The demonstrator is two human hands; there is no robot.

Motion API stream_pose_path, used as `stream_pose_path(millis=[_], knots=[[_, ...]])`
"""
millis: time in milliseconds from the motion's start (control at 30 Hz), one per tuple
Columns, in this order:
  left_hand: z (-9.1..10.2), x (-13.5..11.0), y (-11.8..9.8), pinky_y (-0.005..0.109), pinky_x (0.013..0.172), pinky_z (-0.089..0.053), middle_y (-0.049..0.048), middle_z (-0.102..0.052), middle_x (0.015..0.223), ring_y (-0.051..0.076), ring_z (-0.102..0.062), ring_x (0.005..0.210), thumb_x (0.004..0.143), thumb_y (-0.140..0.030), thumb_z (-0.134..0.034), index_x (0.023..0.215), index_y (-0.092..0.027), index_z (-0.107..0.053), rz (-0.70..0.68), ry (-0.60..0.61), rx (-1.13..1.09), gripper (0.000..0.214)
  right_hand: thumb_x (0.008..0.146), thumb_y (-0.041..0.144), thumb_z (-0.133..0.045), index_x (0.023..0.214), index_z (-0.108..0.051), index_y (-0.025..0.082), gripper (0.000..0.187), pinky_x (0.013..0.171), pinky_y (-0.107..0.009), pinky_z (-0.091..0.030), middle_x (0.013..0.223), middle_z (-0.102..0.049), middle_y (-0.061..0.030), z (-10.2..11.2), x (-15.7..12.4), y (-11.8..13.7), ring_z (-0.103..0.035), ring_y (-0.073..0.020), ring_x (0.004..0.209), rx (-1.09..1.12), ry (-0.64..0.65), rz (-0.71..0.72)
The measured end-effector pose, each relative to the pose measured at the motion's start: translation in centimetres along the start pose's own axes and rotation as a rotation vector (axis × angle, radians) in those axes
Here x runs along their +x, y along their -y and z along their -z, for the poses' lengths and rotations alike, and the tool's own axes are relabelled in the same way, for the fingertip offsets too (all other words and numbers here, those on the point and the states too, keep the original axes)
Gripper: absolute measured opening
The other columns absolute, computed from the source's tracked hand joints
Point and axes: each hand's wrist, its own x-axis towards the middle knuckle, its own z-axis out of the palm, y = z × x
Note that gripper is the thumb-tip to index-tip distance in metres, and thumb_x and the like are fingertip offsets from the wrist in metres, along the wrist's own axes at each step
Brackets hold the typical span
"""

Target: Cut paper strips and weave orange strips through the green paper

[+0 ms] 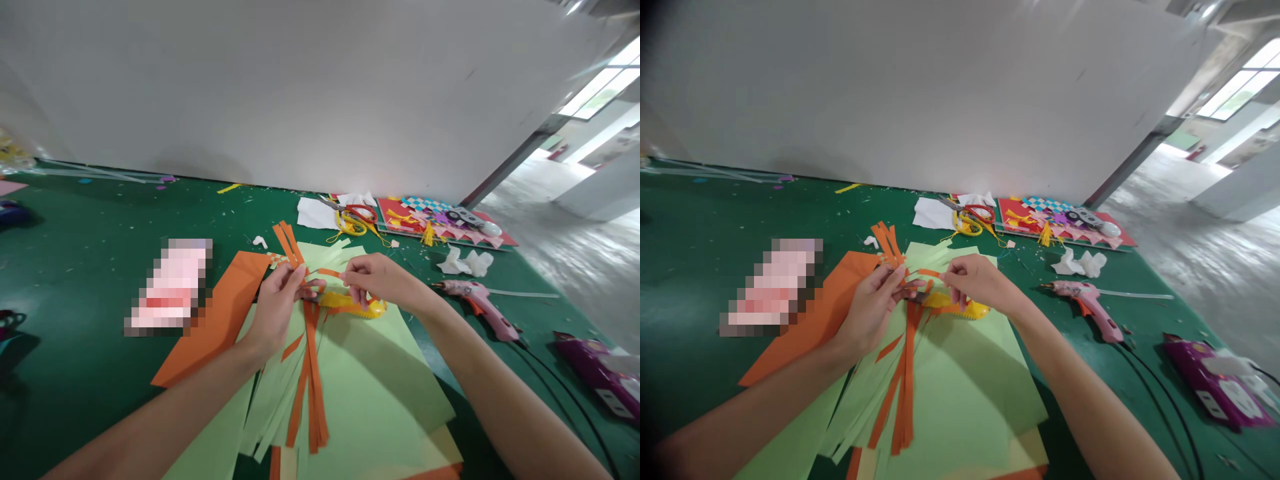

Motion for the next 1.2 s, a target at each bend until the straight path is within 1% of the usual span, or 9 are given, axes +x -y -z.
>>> stream_pose_path(millis=[133, 267, 367, 500, 667, 867, 933, 1067, 1200], knots=[[0.0, 0.0, 0.0, 0.020, 0.057, -0.048, -0.0046, -0.049, 0.069, 0.015, -0.067, 0.071, 0.076, -0.034, -0.067, 0.071, -0.017, -0.053, -0.010, -0.005, 0.036, 0.022, 0.081, 0.030, -0.053, 0.067, -0.056, 0.017, 0.019, 0.038, -0.017, -0.034, 0.052, -0.064, 0.0001, 0.1, 0.0, 0.2, -0.057, -0.0092, 0.041, 0.039, 0.044, 0.015], [0.1, -0.1, 0.0, 0.020, 0.057, -0.048, -0.0049, -0.050, 0.067, 0.014, -0.066, 0.072, 0.077, -0.036, -0.066, 0.071, -0.018, -0.053, -0.030, -0.011, 0.075, 0.023, 0.081, 0.029, -0.054, 0.068, -0.057, 0.016, 0.018, 0.040, -0.017, -0.036, 0.053, -0.064, -0.0001, 0.3, -0.2, 0.4, -0.055, -0.0086, 0.041, 0.111, 0.136, 0.013], [0.1, -0.1, 0.0, 0.021, 0.058, -0.048, -0.0038, -0.054, 0.068, 0.015, -0.066, 0.073, 0.078, -0.036, -0.065, 0.070, -0.018, -0.053, -0.044, -0.005, 0.098, 0.023, 0.080, 0.028, -0.055, 0.066, -0.056, 0.016, 0.018, 0.042, -0.018, -0.037, 0.054, -0.064, 0.0002, 0.4, -0.3, 0.5, -0.055, -0.0083, 0.042, 0.158, 0.179, 0.008], [0.2, 0.0, 0.2, 0.022, 0.059, -0.048, -0.0021, -0.056, 0.071, 0.016, -0.066, 0.075, 0.080, -0.036, -0.063, 0.073, -0.018, -0.054, -0.058, 0.005, 0.110, 0.021, 0.080, 0.030, -0.058, 0.069, -0.058, 0.016, 0.017, 0.041, -0.017, -0.035, 0.053, -0.063, 0.0007, 0.6, -0.3, 0.4, -0.055, -0.0082, 0.044, 0.183, 0.201, 0.019], [0.3, 0.1, 0.4, 0.022, 0.058, -0.048, -0.0010, -0.059, 0.072, 0.014, -0.064, 0.070, 0.081, -0.037, -0.062, 0.074, -0.018, -0.056, -0.061, 0.004, 0.122, 0.021, 0.079, 0.034, -0.060, 0.075, -0.059, 0.016, 0.019, 0.041, -0.018, -0.035, 0.054, -0.064, 0.0004, 0.5, -0.1, 0.3, -0.056, -0.0089, 0.043, 0.170, 0.205, 0.010], [0.3, 0.0, 0.3, 0.021, 0.059, -0.048, -0.0022, -0.059, 0.070, 0.012, -0.062, 0.069, 0.082, -0.035, -0.062, 0.073, -0.018, -0.055, -0.062, 0.017, 0.114, 0.020, 0.079, 0.028, -0.057, 0.074, -0.054, 0.017, 0.012, 0.039, -0.017, -0.035, 0.053, -0.065, 0.0007, -0.1, 0.1, 0.3, -0.055, -0.0087, 0.039, 0.190, 0.264, -0.034], [0.2, 0.0, 0.2, 0.021, 0.058, -0.048, -0.0026, -0.058, 0.070, 0.012, -0.062, 0.069, 0.082, -0.034, -0.062, 0.073, -0.018, -0.055, -0.064, 0.020, 0.107, 0.020, 0.079, 0.028, -0.056, 0.073, -0.052, 0.018, 0.013, 0.040, -0.017, -0.036, 0.053, -0.065, 0.0006, -0.2, 0.1, 0.3, -0.055, -0.0086, 0.039, 0.197, 0.256, -0.043], [0.2, -0.1, 0.1, 0.021, 0.057, -0.047, -0.0021, -0.060, 0.069, 0.013, -0.062, 0.068, 0.079, -0.034, -0.064, 0.072, -0.018, -0.055, -0.060, 0.012, 0.101, 0.020, 0.080, 0.030, -0.053, 0.066, -0.049, 0.018, 0.019, 0.041, -0.018, -0.038, 0.055, -0.066, -0.0008, -0.3, 0.1, 0.4, -0.057, -0.0094, 0.041, 0.197, 0.210, -0.051], [0.1, -0.2, 0.2, 0.022, 0.056, -0.046, -0.0021, -0.060, 0.066, 0.014, -0.063, 0.068, 0.077, -0.034, -0.067, 0.070, -0.018, -0.055, -0.057, -0.009, 0.121, 0.021, 0.078, 0.028, -0.054, 0.063, -0.049, 0.018, 0.019, 0.040, -0.018, -0.037, 0.055, -0.065, -0.0016, -0.4, 0.1, 0.4, -0.058, -0.0102, 0.043, 0.178, 0.177, -0.064]])
